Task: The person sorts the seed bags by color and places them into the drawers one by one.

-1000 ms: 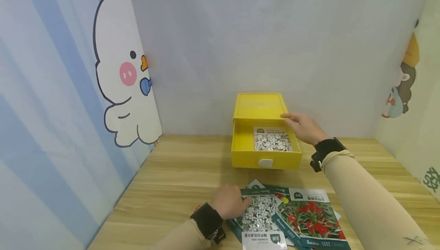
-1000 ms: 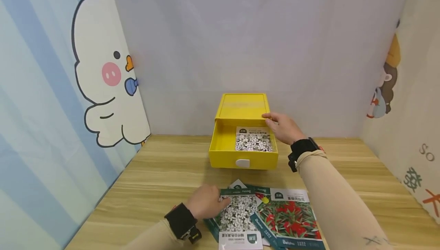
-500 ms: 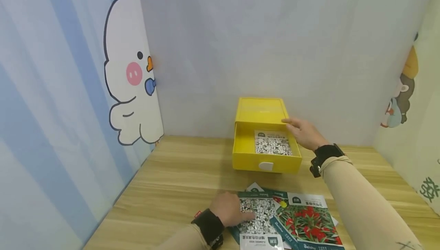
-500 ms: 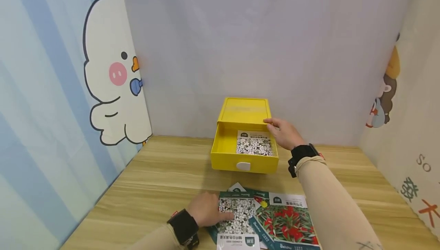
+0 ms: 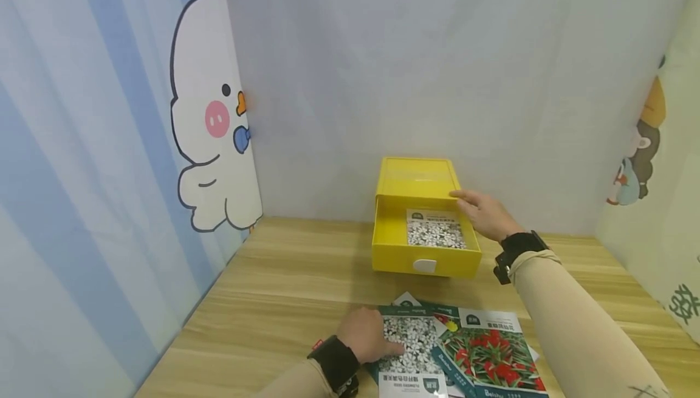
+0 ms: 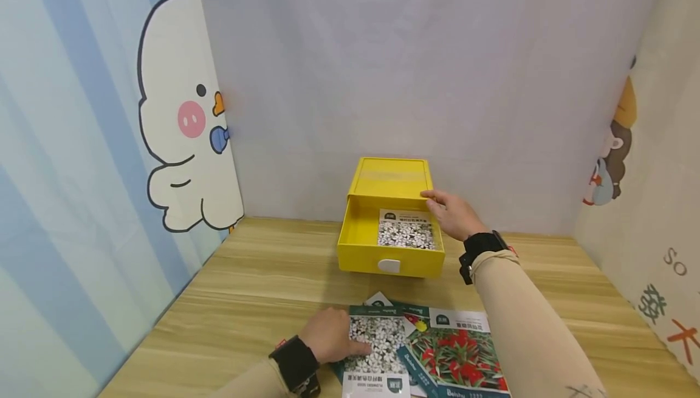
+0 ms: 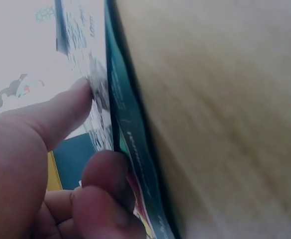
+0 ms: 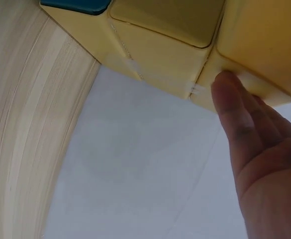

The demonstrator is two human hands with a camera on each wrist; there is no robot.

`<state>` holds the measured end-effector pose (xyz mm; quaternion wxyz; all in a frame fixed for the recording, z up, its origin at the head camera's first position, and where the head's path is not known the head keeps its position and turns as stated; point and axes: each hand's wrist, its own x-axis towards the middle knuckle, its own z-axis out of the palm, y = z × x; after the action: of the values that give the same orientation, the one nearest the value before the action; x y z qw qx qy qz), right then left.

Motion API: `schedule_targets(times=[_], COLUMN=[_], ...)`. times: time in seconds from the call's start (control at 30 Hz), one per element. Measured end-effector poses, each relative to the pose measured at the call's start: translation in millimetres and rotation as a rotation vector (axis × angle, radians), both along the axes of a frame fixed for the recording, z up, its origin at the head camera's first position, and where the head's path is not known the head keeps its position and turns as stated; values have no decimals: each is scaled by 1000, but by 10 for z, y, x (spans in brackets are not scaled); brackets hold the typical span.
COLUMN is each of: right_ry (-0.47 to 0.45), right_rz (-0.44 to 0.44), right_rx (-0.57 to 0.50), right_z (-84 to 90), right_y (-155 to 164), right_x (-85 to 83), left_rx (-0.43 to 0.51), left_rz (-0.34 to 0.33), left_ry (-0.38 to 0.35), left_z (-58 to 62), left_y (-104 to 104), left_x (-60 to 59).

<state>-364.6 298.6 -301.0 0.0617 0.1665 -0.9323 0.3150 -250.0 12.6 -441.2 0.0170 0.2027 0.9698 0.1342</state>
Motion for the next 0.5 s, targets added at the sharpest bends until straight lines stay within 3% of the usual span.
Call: schedule_targets(times=[0.17,0.5], right_ry=[-10,-2], right_rz=[-19,-18], right_rx=[-4,2], right_z=[-25,-14], right_y=[19,5], right_x=[-1,-16], left_rx=[50,254], left_rz=[-5,28], left_ry=[-29,-122], left_z=[-10,-49], left_y=[-10,-59], left_x=[-4,-54])
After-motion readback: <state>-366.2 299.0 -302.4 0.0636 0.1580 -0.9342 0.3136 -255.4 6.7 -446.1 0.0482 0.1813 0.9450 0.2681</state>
